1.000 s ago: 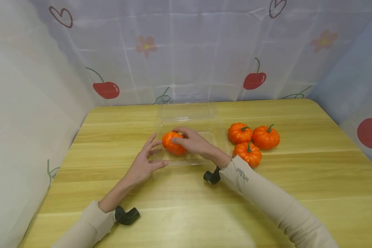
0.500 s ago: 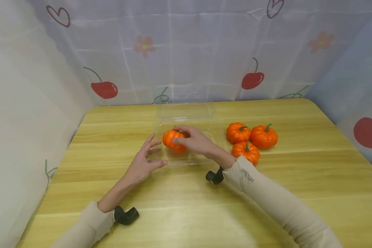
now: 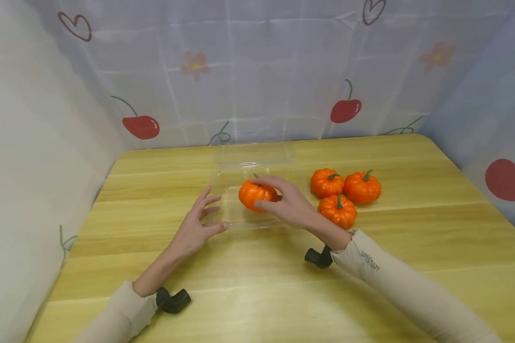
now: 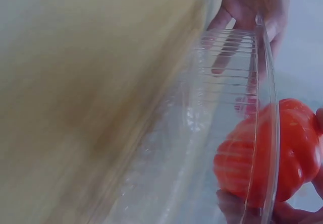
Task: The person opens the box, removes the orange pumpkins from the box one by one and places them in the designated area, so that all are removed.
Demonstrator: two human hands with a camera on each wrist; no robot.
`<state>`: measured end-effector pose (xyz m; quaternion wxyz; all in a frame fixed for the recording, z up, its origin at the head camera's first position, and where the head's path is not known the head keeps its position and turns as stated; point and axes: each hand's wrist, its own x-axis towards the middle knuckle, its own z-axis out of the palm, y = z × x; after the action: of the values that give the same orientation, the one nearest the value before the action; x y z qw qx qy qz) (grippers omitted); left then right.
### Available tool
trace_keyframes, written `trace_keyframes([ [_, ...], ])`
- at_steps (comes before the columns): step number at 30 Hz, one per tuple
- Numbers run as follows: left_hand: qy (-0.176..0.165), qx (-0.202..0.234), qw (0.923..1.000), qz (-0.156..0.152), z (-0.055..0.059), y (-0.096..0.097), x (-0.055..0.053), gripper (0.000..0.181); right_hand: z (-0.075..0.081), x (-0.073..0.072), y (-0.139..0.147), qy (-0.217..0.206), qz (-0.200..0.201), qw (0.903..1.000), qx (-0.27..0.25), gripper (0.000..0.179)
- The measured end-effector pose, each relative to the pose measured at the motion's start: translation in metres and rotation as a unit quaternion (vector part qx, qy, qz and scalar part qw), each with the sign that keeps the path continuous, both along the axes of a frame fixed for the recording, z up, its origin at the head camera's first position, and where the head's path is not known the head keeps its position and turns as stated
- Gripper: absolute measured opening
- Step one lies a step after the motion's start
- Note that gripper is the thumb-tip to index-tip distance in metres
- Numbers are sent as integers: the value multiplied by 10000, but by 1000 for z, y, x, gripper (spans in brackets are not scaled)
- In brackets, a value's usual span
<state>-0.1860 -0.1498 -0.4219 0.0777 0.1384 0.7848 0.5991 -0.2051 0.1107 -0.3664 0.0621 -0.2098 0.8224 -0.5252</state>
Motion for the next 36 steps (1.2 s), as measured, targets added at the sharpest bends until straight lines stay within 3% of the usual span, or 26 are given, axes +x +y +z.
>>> trace_keyframes([
  [12, -22, 24, 10000, 26, -1, -3, 2, 72, 5, 24, 27, 783, -185, 9960, 400, 45],
  [25, -46, -3, 10000, -33, 1, -1, 1, 73, 6, 40, 57, 970, -395, 9937, 398, 46],
  [36, 11, -67, 10000, -46, 1, 0, 2, 71, 13, 53, 82, 1531, -514, 9840, 755, 47],
])
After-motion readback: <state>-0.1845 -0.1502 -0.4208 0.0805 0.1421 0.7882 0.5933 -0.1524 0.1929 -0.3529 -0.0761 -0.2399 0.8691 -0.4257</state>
